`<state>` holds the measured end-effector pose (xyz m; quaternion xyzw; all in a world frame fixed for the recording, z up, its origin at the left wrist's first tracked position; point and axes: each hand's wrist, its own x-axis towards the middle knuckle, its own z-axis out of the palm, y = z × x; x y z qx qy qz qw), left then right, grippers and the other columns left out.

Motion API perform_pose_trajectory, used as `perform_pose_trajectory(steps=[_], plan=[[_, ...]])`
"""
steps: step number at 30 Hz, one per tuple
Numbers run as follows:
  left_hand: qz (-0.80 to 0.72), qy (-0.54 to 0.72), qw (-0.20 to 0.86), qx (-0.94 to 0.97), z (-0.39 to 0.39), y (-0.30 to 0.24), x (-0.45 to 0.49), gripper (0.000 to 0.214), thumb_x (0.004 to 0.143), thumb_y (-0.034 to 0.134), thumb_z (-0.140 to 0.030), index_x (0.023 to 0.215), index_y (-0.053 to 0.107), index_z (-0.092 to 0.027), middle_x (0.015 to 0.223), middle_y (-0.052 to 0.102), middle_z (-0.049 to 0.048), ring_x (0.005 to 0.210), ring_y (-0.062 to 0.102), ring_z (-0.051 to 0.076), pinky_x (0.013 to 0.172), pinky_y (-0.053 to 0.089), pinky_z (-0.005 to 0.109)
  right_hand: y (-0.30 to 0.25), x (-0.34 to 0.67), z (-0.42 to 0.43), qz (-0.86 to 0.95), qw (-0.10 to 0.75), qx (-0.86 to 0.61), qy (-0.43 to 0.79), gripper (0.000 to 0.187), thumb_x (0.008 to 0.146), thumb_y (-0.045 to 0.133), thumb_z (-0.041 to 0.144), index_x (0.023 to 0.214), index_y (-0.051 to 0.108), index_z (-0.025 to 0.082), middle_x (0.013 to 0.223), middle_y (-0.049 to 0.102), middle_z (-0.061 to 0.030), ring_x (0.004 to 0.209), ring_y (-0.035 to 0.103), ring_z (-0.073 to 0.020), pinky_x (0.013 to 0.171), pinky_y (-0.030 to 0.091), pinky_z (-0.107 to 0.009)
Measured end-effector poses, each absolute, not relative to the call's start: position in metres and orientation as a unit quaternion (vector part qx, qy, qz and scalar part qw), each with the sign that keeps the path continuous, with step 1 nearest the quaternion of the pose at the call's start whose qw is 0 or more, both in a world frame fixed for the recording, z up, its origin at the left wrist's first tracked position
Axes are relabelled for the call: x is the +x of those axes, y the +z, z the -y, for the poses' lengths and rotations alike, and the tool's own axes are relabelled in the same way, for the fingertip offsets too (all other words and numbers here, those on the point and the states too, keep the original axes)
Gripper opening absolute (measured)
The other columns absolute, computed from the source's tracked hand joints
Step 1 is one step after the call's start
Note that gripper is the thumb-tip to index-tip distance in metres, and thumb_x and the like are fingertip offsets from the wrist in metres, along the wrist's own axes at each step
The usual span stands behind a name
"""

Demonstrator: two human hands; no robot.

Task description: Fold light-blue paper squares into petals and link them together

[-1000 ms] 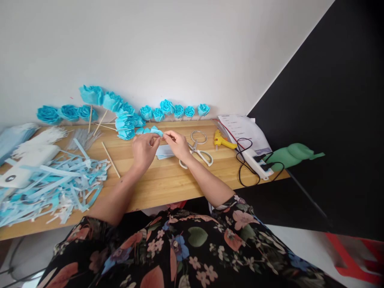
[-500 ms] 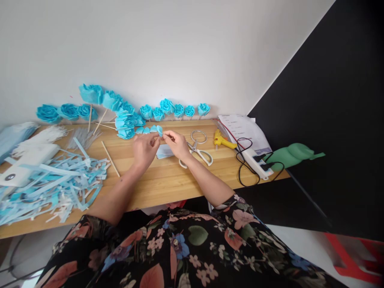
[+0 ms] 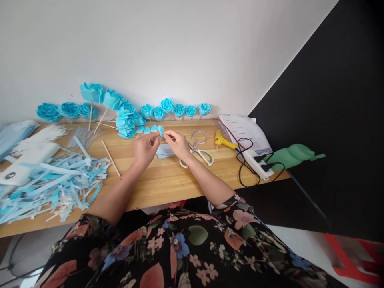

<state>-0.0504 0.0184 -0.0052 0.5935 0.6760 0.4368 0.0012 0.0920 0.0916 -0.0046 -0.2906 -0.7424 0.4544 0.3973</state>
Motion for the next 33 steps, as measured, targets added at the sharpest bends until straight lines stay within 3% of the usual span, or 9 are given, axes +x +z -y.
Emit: perform_pose_trajectory(steps=[9,17,20,23,27,33], plan=[[-0.687,0.435,0.009,0.582,-0.008,0.007,-0.06,0.024,0.086,0.053,-0.03,0.08,0.074,-0.021,0.069,0.069,0.0039,0.067,0.059,0.02,0.072,0.04,0.034,-0.003,0.091,-0.092,0.712,0.388,-0.279,0.515,0.028,0.089,0.056,0.045,0.085,0.065,0.019,0.077,0.066,0.0002,0.067,0.057,-0.0113,0.067,0.045,-0.024],[-0.631,0.541,0.207,0.517,0.002,0.007,-0.064,0.036,0.086,0.054,-0.044,0.059,0.059,-0.021,0.056,0.052,0.0003,0.058,0.047,0.016,0.058,0.036,0.029,-0.011,0.086,-0.093,0.676,0.386,-0.262,0.57,0.029,0.086,0.061,0.048,0.086,0.067,0.019,0.081,0.067,-0.0007,0.07,0.058,-0.0114,0.069,0.048,-0.024],[-0.602,0.599,0.247,0.466,0.0,0.008,-0.065,0.034,0.087,0.052,-0.045,0.067,0.063,-0.02,0.056,0.05,-0.0003,0.057,0.045,0.014,0.058,0.037,0.028,-0.013,0.085,-0.094,0.652,0.388,-0.267,0.594,0.03,0.084,0.063,0.05,0.086,0.067,0.02,0.08,0.067,-0.0002,0.068,0.056,-0.0106,0.068,0.049,-0.024],[-0.587,0.639,0.257,0.425,-0.002,0.008,-0.067,0.029,0.083,0.061,-0.048,0.081,0.065,-0.019,0.063,0.056,-0.0006,0.061,0.049,0.014,0.061,0.041,0.027,-0.012,0.085,-0.094,0.631,0.386,-0.267,0.618,0.031,0.081,0.067,0.051,0.085,0.067,0.02,0.079,0.067,0.0001,0.068,0.056,-0.0103,0.067,0.049,-0.023],[-0.561,0.63,0.328,0.425,-0.004,0.007,-0.068,0.042,0.074,0.071,-0.052,0.099,0.067,-0.018,0.078,0.066,0.0019,0.069,0.055,0.015,0.066,0.044,0.028,-0.008,0.086,-0.091,0.632,0.372,-0.261,0.628,0.033,0.078,0.068,0.051,0.082,0.067,0.019,0.079,0.067,0.0,0.069,0.057,-0.0103,0.067,0.049,-0.023],[-0.544,0.618,0.359,0.439,-0.005,0.003,-0.067,0.026,0.065,0.075,-0.04,0.072,0.064,-0.018,0.065,0.057,-0.0008,0.063,0.047,0.013,0.061,0.037,0.026,-0.004,0.088,-0.087,0.649,0.347,-0.269,0.621,0.03,0.079,0.068,0.049,0.079,0.067,0.019,0.077,0.068,0.0,0.067,0.056,-0.0098,0.069,0.049,-0.024]])
